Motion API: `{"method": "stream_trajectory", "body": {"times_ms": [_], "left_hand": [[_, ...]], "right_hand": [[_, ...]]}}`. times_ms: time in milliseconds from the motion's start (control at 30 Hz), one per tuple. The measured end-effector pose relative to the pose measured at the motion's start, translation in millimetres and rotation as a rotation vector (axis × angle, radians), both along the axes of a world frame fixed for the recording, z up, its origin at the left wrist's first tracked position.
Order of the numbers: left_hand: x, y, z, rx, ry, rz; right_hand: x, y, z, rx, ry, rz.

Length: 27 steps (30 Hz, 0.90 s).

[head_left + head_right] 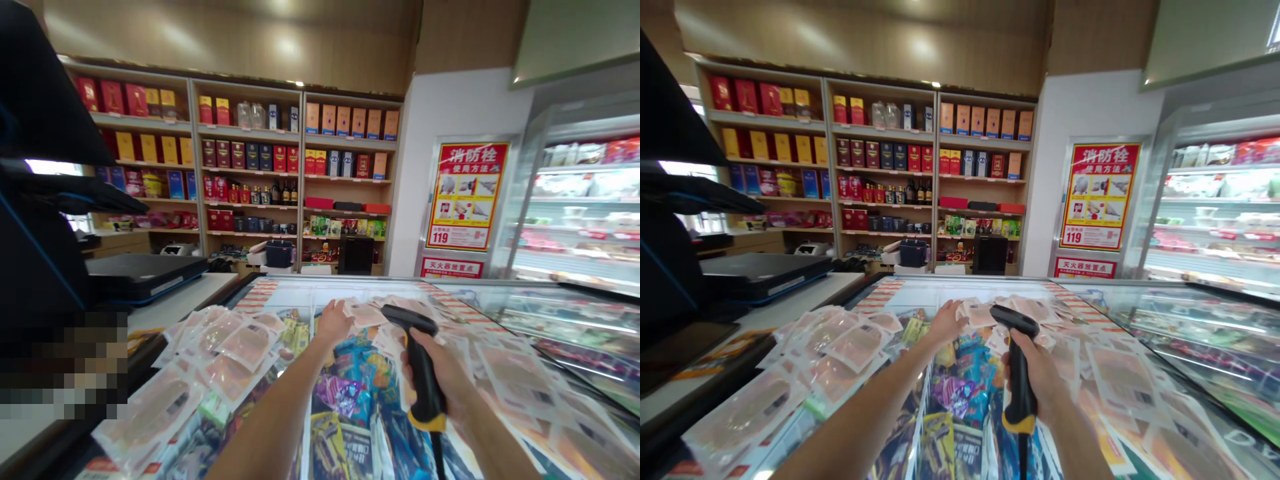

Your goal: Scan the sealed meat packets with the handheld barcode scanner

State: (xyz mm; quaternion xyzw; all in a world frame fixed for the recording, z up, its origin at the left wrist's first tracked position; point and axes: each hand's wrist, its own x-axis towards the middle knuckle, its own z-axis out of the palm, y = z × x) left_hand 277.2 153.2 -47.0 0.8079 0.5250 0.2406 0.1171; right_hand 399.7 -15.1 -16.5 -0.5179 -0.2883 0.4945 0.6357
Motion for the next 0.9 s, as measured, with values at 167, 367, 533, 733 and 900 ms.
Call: {"method": "stream_trajectory", "body": {"times_ms": [167, 367, 533, 733, 900], "left_hand": [[14, 35, 3.6, -0.126, 0.023, 0.058], [26, 52, -11.4, -0.193, 0.075, -0.036], [20, 21, -20.2, -0.141, 0.047, -0.077], [3, -29, -21.1, -0.142, -0.071, 0.016], [-15, -42, -16.1, -0.190, -0.267, 0.168]], "right_hand": [[1, 1, -3, -0.020, -0.048, -0.030], [-3, 0, 1, -0.045, -0.069, -0.051], [-9, 0, 4, -0.039, -0.054, -0.018], [-14, -2, 2, -0.013, -0.036, 0.029], [-25, -3, -1, -0.022, -0.037, 0.065]]}}
